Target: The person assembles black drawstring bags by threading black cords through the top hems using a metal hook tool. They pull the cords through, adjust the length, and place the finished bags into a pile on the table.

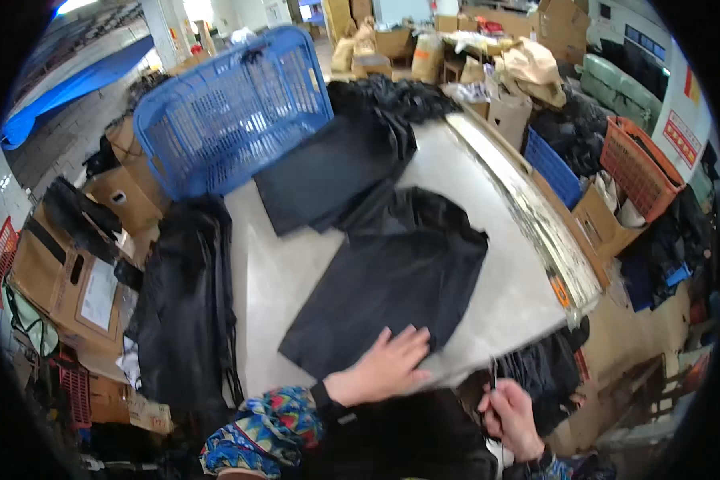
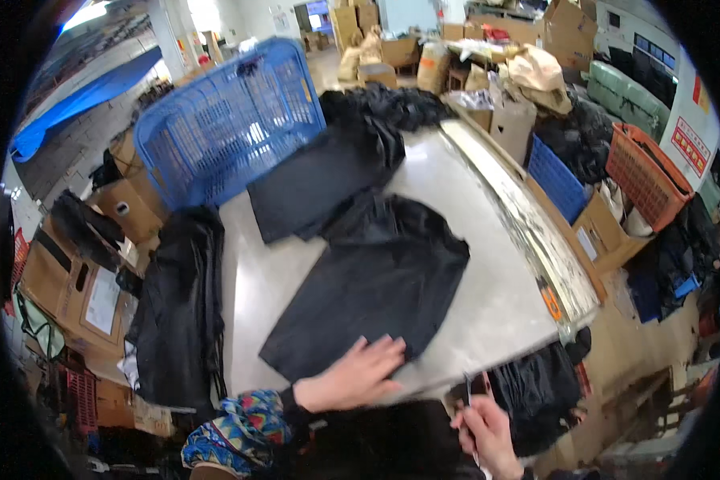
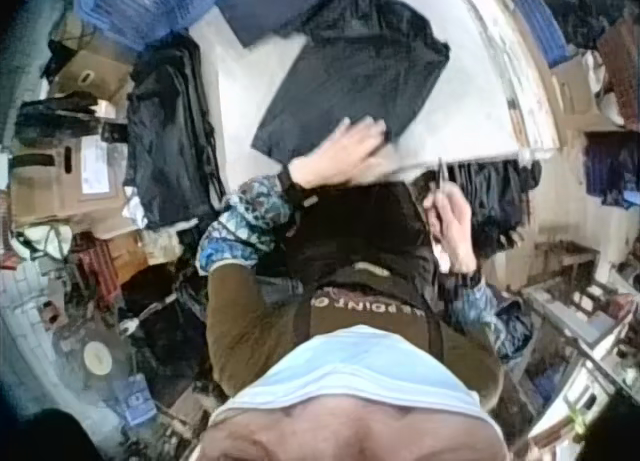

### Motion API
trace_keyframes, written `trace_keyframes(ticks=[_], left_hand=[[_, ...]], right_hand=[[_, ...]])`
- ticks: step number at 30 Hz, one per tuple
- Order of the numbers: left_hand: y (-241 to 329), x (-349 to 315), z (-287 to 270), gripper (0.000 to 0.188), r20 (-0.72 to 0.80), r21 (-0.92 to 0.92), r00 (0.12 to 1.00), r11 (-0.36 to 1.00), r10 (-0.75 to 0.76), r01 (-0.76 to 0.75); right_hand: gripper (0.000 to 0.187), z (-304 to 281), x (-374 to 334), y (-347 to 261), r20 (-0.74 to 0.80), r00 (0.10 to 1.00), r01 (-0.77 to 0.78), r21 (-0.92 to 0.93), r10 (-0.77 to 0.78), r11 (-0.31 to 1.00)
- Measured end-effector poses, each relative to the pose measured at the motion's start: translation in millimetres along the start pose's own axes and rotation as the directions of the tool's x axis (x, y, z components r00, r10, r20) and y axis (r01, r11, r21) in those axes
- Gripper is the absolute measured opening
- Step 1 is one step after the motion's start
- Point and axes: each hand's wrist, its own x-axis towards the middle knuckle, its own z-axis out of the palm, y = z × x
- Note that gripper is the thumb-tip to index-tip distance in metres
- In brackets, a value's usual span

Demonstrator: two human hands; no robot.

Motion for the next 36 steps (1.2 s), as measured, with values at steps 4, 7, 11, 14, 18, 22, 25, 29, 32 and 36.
trace_keyframes(ticks=[4,7,11,14,18,22,25,29,32,36], left_hand=[[40,-40,-25,0.021,-0.214,-0.535,0.869,0.797,-0.447,0.278],[67,-104,-3,0.023,-0.034,-0.872,0.47,0.256,-0.882,0.417],[94,-125,52,0.024,0.178,-0.963,0.346,-0.091,-0.921,0.253],[101,-102,65,0.02,0.198,-0.975,0.406,-0.138,-0.892,0.172],[98,-85,74,0.016,0.094,-0.989,0.404,-0.038,-0.91,0.145],[103,-81,81,0.018,0.191,-0.981,0.325,-0.166,-0.926,0.102],[103,-72,85,0.019,0.167,-0.981,0.4,-0.11,-0.901,0.163],[102,-57,73,0.026,0.169,-0.979,0.447,-0.095,-0.879,0.183],[101,-52,60,0.033,0.243,-0.97,0.527,-0.202,-0.814,0.136],[99,-60,56,0.034,0.228,-0.974,0.443,-0.203,-0.867,0.105]], right_hand=[[0.018,-20,-6,-31,-0.164,0.929,0.321,-0.096,-0.333,0.942],[0.018,-24,-14,-43,-0.177,0.917,0.356,-0.05,-0.359,0.933],[0.017,-4,-5,-18,0.005,0.957,0.279,-0.292,-0.29,0.915],[0.017,12,4,14,0.226,0.911,0.413,-0.468,-0.346,0.781],[0.018,26,7,30,0.22,0.936,0.345,-0.411,-0.275,0.844],[0.018,26,9,38,0.171,0.957,0.285,-0.389,-0.235,0.876],[0.019,27,16,52,0.179,0.94,0.34,-0.436,-0.29,0.833],[0.026,43,16,49,0.199,0.947,0.322,-0.591,-0.254,0.74],[0.022,58,22,43,0.281,0.912,0.409,-0.555,-0.299,0.724],[0.015,68,29,46,0.315,0.841,0.54,-0.427,-0.44,0.726]])
